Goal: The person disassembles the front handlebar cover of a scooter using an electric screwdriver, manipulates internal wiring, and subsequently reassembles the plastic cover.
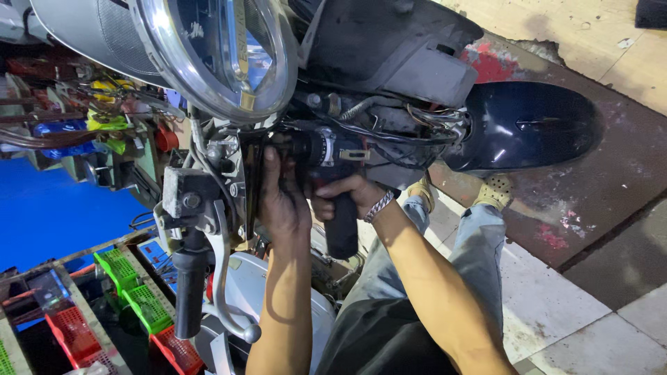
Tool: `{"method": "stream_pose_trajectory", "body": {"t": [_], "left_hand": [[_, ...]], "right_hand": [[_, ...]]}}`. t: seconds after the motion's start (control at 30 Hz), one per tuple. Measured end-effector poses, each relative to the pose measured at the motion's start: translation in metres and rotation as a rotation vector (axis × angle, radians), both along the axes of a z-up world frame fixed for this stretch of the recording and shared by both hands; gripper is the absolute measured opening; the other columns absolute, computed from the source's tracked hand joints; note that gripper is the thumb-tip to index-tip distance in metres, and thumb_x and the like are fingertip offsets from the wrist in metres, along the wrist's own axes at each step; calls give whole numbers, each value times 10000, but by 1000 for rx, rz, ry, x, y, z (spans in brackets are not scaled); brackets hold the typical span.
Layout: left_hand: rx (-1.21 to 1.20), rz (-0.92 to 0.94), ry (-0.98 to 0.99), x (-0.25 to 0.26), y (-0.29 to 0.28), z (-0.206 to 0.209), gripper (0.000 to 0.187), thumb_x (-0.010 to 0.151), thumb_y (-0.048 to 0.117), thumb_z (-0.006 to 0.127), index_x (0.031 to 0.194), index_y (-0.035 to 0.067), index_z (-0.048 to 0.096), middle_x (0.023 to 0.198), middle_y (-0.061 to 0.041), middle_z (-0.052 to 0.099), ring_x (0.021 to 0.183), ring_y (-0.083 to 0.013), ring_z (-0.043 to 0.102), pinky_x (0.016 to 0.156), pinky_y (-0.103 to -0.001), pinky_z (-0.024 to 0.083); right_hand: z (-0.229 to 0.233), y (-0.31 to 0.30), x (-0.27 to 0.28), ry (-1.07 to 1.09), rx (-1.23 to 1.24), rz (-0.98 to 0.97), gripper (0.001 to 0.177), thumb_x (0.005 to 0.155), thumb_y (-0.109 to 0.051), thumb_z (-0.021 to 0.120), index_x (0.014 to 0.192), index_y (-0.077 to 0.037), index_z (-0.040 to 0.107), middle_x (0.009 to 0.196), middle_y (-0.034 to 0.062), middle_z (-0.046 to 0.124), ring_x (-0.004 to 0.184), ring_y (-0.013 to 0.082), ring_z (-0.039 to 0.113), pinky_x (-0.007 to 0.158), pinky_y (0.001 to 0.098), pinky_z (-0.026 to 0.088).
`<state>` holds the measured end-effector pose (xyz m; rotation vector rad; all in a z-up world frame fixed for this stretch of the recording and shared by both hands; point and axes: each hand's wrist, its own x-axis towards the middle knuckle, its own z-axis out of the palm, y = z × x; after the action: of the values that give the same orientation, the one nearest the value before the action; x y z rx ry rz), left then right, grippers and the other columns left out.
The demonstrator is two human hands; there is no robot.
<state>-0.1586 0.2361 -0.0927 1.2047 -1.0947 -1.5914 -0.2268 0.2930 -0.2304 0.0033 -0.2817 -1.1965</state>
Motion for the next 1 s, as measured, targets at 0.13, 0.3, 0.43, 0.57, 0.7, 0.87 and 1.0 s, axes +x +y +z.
{"method": "stream_pose_trajectory", "body": {"t": [0.13,0.3,0.43,0.57,0.7,0.87,1.0], "left_hand": [[-12,64,-55,-4,1,1,373,1020,327,714,1272,54,686,1107,-35,693,875,-125,598,591,-273,400],[29,88,0,-5,2,6,352,951,285,731,1219,61,683,1125,-41,728,1007,-143,671,866,-299,534],[-86,82,-88,0,-5,3,346,947,239,735,1247,76,676,1166,-10,725,1063,-108,635,925,-275,491],[-9,96,-61,6,-6,1,304,992,195,747,1242,40,672,1130,-32,701,1035,-138,617,932,-310,482],[2,5,-18,5,-4,5,317,959,235,715,1220,61,671,1148,-31,708,1067,-134,652,974,-313,512],[-74,-11,-34,4,-2,5,326,1003,231,740,1278,72,664,1161,-15,676,1030,-114,590,950,-297,465],[105,34,-41,11,-6,0,356,959,303,720,1228,75,673,1106,-22,693,1000,-137,627,841,-330,474]], "right_hand": [[-11,0,6,-219,-55,225,341,901,-216,667,1176,-18,630,676,34,498,645,179,513,760,349,462],[-19,-6,10,-253,-91,253,299,943,-264,664,1127,-36,605,713,48,500,666,191,517,790,379,463],[-19,-6,15,-315,-82,259,373,895,-285,676,1170,-40,623,675,38,489,627,180,509,761,376,463],[-26,-7,19,-337,-103,265,382,933,-301,679,1153,5,615,721,30,486,673,174,508,793,362,455],[-25,-3,17,-315,-131,246,419,933,-295,686,1241,-18,624,722,22,487,680,173,513,804,352,449],[-17,-3,16,-293,-138,214,522,912,-305,701,1347,-31,615,702,22,491,665,182,518,807,359,450],[-19,-1,18,-292,-114,195,551,921,-297,700,1396,-35,598,706,22,488,682,175,514,791,338,428]]}}
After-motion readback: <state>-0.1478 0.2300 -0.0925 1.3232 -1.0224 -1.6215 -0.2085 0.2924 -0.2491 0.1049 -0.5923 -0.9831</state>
